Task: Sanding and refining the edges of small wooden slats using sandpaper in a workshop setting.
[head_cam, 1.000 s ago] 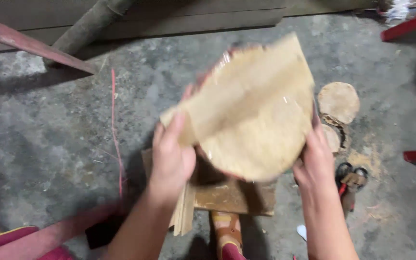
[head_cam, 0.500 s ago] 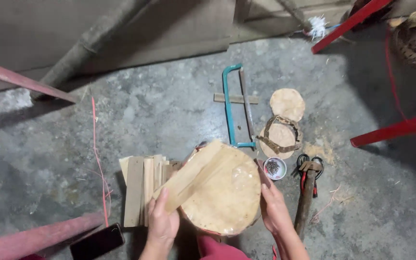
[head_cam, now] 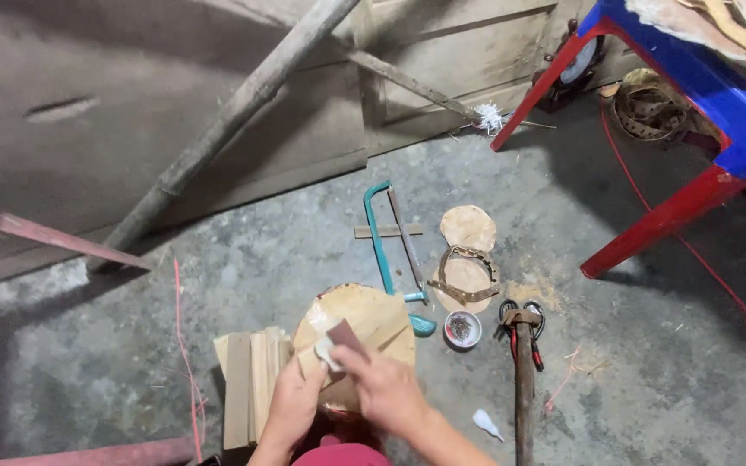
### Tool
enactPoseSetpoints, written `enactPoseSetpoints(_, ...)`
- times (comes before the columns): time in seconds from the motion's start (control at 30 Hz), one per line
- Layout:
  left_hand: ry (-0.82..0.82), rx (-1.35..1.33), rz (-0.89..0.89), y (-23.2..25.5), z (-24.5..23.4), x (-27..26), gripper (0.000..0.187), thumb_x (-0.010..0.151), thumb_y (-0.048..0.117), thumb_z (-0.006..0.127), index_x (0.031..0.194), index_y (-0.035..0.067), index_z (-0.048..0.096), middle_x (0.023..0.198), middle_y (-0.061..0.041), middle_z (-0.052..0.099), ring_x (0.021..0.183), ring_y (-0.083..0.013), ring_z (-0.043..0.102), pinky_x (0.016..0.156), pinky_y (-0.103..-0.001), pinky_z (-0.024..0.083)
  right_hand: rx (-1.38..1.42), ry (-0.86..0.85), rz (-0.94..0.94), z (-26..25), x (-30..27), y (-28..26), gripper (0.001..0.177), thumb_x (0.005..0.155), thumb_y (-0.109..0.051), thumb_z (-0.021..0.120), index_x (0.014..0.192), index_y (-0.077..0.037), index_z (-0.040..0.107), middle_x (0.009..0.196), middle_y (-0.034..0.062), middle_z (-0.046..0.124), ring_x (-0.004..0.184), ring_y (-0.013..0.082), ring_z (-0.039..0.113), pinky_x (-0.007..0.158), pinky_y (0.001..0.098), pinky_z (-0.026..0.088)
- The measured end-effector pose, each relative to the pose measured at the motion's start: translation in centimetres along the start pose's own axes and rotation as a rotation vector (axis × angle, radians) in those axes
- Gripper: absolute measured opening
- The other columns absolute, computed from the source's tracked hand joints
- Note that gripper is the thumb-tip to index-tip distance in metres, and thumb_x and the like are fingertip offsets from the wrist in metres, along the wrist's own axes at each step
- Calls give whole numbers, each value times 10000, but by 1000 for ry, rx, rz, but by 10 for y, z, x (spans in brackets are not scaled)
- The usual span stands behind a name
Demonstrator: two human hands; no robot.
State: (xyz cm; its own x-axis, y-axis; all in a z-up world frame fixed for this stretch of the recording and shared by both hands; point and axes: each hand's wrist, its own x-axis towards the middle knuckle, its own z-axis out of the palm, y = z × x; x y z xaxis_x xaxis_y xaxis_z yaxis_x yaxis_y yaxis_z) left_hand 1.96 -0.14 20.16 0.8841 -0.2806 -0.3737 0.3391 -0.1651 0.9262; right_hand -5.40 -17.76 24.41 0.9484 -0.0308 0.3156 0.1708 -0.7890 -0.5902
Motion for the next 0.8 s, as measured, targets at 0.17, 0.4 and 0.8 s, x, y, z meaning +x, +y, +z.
enactPoseSetpoints(0.17, -48, 127, 37, 10, -2, -13, 509, 919, 292, 616, 1364, 48, 650, 1296, -88, 753, 1195, -204, 698, 1024, -330, 554, -194, -116, 503, -6, 11, 59, 424, 1013, -266, 474, 1417, -391, 448, 769, 103, 668, 603, 339, 659, 507, 474, 530)
enactPoseSetpoints(0.4, -77, -120, 63, -9, 3, -14, 493, 929, 110, 637, 1413, 20, 597, 1355, -147, 710, 1231, -258, 694, 1074, -397, 577, -24, -360, 221, -21, 14, -6, 604, 846, -110, 498, 1395, -346, 413, 1310, 96, 593, 610, 471, 642, 487, 555, 513)
enactPoseSetpoints(0.8, 291, 79, 189, 48, -41, -48, 478, 931, 109, 692, 1377, -33, 601, 1281, -241, 670, 1164, -269, 639, 972, -548, 541, 201, -31, 456, -38, -7, 142, 532, 1001, -197, 499, 1471, -444, 524, 1222, 181, 711, 1062, 461, 664, 951, 544, 509)
